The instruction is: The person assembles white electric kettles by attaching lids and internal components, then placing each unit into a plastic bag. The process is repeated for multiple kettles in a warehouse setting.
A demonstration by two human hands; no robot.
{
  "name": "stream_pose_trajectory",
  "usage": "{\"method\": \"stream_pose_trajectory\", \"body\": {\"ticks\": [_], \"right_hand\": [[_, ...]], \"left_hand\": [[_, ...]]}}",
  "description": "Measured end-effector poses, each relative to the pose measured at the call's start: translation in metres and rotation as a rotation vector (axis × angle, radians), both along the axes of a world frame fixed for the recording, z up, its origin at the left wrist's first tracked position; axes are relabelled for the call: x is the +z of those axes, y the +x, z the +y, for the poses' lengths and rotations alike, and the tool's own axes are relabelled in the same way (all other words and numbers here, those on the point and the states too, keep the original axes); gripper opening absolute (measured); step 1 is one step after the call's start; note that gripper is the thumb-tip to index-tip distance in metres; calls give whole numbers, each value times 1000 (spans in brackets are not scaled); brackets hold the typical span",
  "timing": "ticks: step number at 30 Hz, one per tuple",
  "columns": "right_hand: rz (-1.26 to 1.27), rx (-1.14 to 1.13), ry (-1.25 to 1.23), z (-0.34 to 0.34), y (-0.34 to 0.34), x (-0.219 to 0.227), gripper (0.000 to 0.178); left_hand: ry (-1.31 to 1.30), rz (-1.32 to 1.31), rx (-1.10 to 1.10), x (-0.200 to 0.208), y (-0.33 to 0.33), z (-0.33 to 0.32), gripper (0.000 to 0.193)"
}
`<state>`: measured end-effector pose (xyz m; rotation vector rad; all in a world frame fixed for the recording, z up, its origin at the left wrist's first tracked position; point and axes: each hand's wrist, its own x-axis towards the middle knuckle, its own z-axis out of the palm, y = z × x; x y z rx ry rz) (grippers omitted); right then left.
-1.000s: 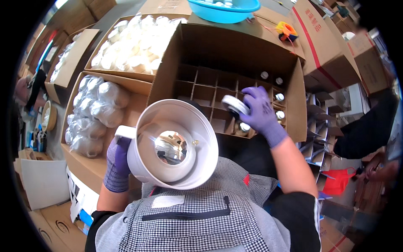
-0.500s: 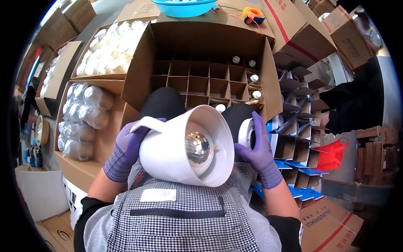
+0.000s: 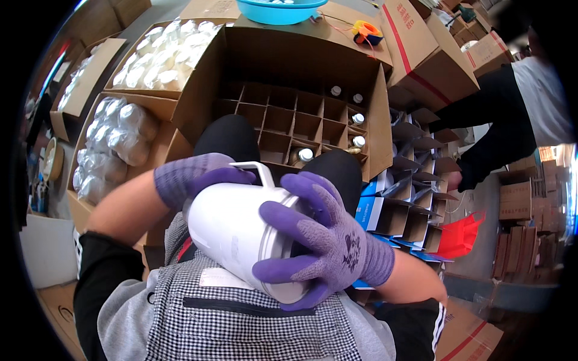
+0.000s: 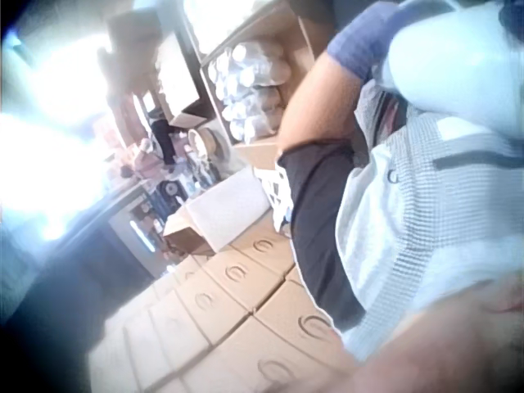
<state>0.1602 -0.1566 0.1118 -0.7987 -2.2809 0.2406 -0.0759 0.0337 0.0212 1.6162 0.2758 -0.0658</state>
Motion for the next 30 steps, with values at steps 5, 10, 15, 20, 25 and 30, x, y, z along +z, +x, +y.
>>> {"method": "stream_pose_trajectory", "body": {"ticks": [5, 10, 15, 20, 25, 30], "right_hand": [[284, -401, -892, 3, 23, 2, 114], [258, -578, -1066, -16, 41, -13, 128], [201, -501, -804, -2, 32, -10, 133], [-1, -543, -580, 1, 31, -5, 113], [893, -465, -1250, 27, 19, -36, 115], [131, -251, -329, 18, 29, -43, 95]], "left_hand": [[-122, -91, 588, 55, 15, -20, 30], [355, -35, 851, 29, -4, -36, 38], [361, -70, 810, 36, -1, -44, 32], [184, -2, 779, 35, -14, -27, 36], [511, -244, 976, 36, 0, -43, 41], [176, 48, 644, 14, -13, -22, 33]]}}
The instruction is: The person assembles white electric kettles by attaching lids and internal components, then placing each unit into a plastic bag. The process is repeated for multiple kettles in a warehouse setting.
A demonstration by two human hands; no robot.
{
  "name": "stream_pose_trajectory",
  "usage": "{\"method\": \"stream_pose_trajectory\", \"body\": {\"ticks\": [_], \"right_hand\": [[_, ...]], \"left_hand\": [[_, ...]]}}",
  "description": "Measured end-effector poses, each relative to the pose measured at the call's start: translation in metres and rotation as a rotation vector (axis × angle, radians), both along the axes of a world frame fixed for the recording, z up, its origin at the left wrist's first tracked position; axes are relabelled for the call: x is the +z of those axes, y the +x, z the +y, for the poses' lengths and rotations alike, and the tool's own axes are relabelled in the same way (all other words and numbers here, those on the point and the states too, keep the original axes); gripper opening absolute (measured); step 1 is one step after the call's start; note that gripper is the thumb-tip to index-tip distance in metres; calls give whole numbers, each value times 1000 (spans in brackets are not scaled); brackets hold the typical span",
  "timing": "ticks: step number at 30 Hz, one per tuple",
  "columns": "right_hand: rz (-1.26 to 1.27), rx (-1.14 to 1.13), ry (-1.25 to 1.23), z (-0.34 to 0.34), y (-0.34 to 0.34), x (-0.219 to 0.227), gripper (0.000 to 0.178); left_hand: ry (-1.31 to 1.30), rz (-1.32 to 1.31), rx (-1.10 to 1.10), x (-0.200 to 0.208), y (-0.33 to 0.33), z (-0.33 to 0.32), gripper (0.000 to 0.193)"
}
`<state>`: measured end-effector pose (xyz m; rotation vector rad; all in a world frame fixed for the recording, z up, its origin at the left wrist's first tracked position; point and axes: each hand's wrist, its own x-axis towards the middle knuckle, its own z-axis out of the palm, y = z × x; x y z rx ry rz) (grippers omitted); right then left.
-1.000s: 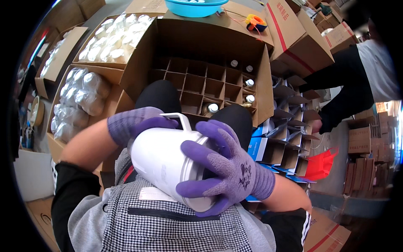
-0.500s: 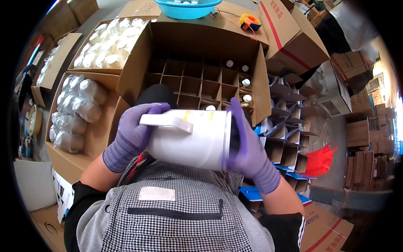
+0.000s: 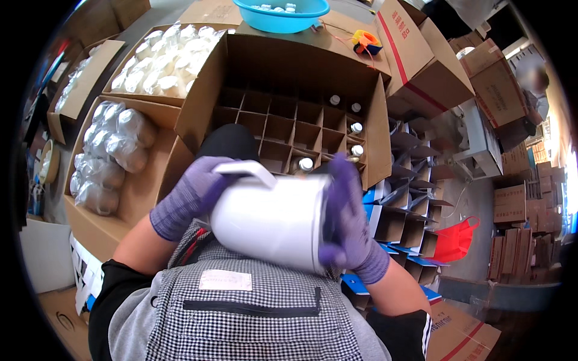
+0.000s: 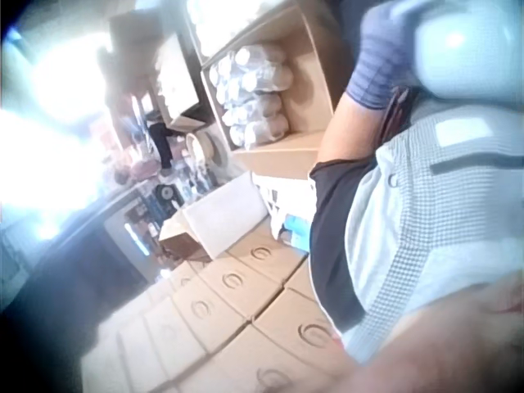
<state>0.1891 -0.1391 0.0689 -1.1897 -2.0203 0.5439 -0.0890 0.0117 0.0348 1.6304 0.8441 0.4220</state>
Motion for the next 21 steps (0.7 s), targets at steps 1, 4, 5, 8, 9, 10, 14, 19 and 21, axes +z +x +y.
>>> {"method": "stream_pose_trajectory", "body": {"ticks": [1, 4, 5, 8, 9, 10, 14, 19, 21], "right_hand": [[154, -68, -98, -4, -10, 2, 90], [1670, -65, -974, 8, 14, -49, 65], [1242, -154, -931, 8, 20, -49, 65], [556, -165, -580, -4, -1, -5, 76], [431, -152, -424, -6, -15, 19, 83], [251, -131, -353, -7, -14, 28, 88], [1290, -364, -764, -10, -8, -45, 72], [754, -345, -781, -20, -5, -7, 78], [289, -172, -302, -22, -5, 14, 98]], "left_hand": [[-13, 31, -12, 3, 6, -6, 32], [519, -60, 211, 28, 21, -34, 32], [737, 9, 191, 21, 23, -34, 31], [-69, -9, 100, 9, 17, -13, 32], [-101, -11, -43, 7, 12, -6, 34], [-140, -15, -23, 12, 12, -9, 32], [1014, 2, 133, 25, 33, -38, 28], [120, 50, 76, 2, 32, -17, 28], [-71, 37, -77, 8, 31, -9, 29]]}}
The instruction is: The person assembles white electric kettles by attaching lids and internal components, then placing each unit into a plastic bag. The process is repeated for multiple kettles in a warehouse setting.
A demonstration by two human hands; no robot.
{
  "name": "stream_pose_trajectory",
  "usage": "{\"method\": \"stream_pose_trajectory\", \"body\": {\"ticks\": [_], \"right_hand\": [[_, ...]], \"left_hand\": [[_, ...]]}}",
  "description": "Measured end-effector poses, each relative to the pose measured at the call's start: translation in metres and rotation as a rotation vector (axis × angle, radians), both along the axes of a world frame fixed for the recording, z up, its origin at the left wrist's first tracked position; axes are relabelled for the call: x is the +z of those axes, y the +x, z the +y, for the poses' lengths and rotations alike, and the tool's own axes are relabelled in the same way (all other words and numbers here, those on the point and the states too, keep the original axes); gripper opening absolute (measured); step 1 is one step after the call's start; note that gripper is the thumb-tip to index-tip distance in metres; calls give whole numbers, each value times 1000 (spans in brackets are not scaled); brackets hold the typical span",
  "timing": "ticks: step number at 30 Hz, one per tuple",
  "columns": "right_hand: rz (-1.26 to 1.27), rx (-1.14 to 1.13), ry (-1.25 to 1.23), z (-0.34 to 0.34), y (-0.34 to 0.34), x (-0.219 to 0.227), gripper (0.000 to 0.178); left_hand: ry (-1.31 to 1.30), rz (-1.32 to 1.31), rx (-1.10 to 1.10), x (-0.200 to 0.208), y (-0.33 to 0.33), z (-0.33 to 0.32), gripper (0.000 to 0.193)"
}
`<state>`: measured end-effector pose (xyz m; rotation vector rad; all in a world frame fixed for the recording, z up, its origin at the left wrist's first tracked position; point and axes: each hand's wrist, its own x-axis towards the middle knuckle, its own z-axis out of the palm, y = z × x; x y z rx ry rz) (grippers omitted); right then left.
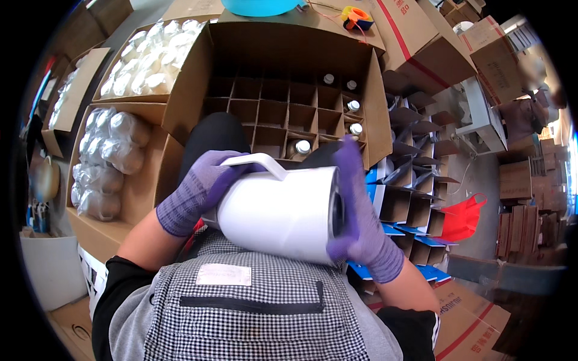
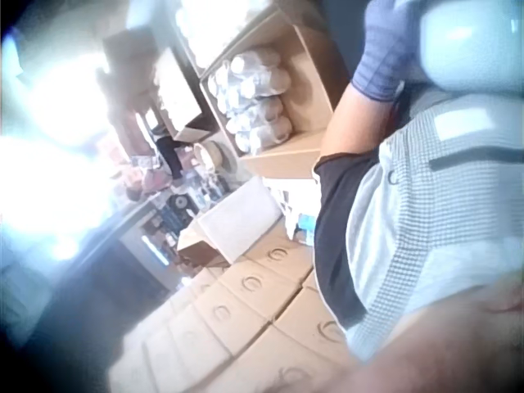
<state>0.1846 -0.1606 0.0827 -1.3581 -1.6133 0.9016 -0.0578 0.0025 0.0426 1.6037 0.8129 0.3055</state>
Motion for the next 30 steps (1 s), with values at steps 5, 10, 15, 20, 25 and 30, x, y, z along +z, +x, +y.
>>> {"method": "stream_pose_trajectory", "body": {"ticks": [5, 10, 15, 20, 25, 30], "right_hand": [[348, -297, -170, -17, -5, -58, 113], [-196, -60, -113, -14, -1, -12, 133], [-500, 98, 46, 4, -1, 1, 126], [-429, 7, 8, 8, 8, -19, 118], [-449, -453, -83, 110, 149, -141, 79], [-1186, -234, -811, 159, 222, -278, 72]], "left_hand": [[221, -76, 190, -37, 10, -28, 29], [24, -130, -29, -54, 16, 11, 36], [-338, -273, -147, -80, 31, 14, 34], [-96, 40, -92, -86, 27, 18, 40], [-276, 11, -23, -87, 40, 45, 43], [-518, -79, 44, -91, 42, 53, 45]]}}
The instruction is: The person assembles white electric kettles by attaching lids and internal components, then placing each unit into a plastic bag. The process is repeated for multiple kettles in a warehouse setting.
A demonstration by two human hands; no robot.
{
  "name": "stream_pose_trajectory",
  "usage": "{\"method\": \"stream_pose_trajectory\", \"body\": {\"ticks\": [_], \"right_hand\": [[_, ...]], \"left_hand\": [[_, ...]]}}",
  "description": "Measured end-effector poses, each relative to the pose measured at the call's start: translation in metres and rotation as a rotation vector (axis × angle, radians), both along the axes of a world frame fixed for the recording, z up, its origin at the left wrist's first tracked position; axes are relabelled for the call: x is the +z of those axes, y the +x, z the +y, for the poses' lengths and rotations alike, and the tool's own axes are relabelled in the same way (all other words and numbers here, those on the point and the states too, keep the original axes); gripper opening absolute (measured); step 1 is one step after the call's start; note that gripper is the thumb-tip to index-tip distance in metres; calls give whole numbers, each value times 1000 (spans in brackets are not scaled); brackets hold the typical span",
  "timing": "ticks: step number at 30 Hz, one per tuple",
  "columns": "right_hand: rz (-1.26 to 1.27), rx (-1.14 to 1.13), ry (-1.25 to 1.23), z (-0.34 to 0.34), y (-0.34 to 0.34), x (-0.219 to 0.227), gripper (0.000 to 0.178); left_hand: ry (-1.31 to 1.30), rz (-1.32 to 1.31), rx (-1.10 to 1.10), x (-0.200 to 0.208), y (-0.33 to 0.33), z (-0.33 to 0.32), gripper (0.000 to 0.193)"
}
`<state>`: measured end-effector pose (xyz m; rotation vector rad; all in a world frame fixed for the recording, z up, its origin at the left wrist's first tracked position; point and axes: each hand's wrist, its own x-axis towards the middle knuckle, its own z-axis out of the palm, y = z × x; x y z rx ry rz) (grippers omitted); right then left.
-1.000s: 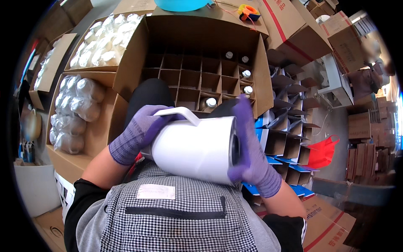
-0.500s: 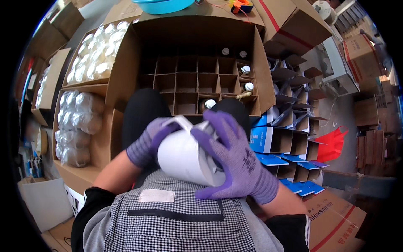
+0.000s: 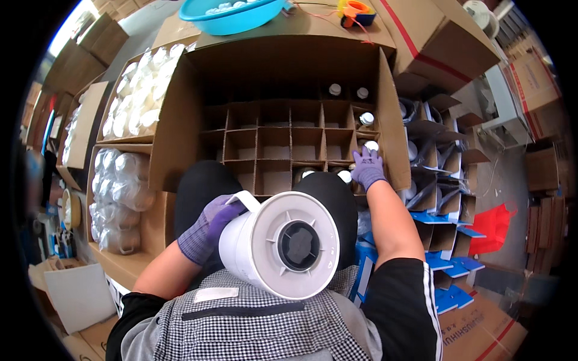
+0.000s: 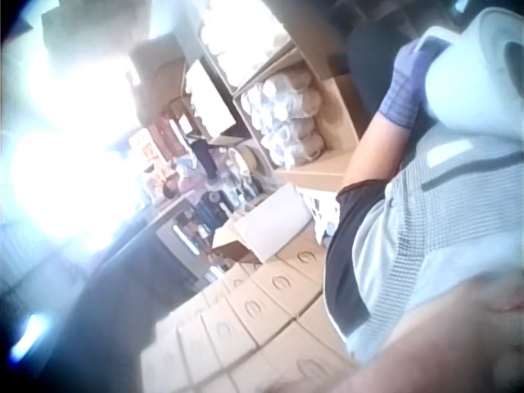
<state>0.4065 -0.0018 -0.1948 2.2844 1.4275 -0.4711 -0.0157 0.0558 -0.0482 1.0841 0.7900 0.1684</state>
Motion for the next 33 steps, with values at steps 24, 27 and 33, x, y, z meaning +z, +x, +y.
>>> {"method": "stream_pose_trajectory", "body": {"ticks": [24, 27, 33], "right_hand": [[297, 1135, 505, -145, -185, 383, 33], [267, 1160, 514, -152, -189, 388, 30], [393, 1011, 405, -160, -194, 384, 19]], "left_hand": [[-1088, -274, -475, 28, 6, -17, 56], [-1018, -445, -566, 18, 12, -25, 52], [333, -157, -316, 80, 3, -15, 34]]}}
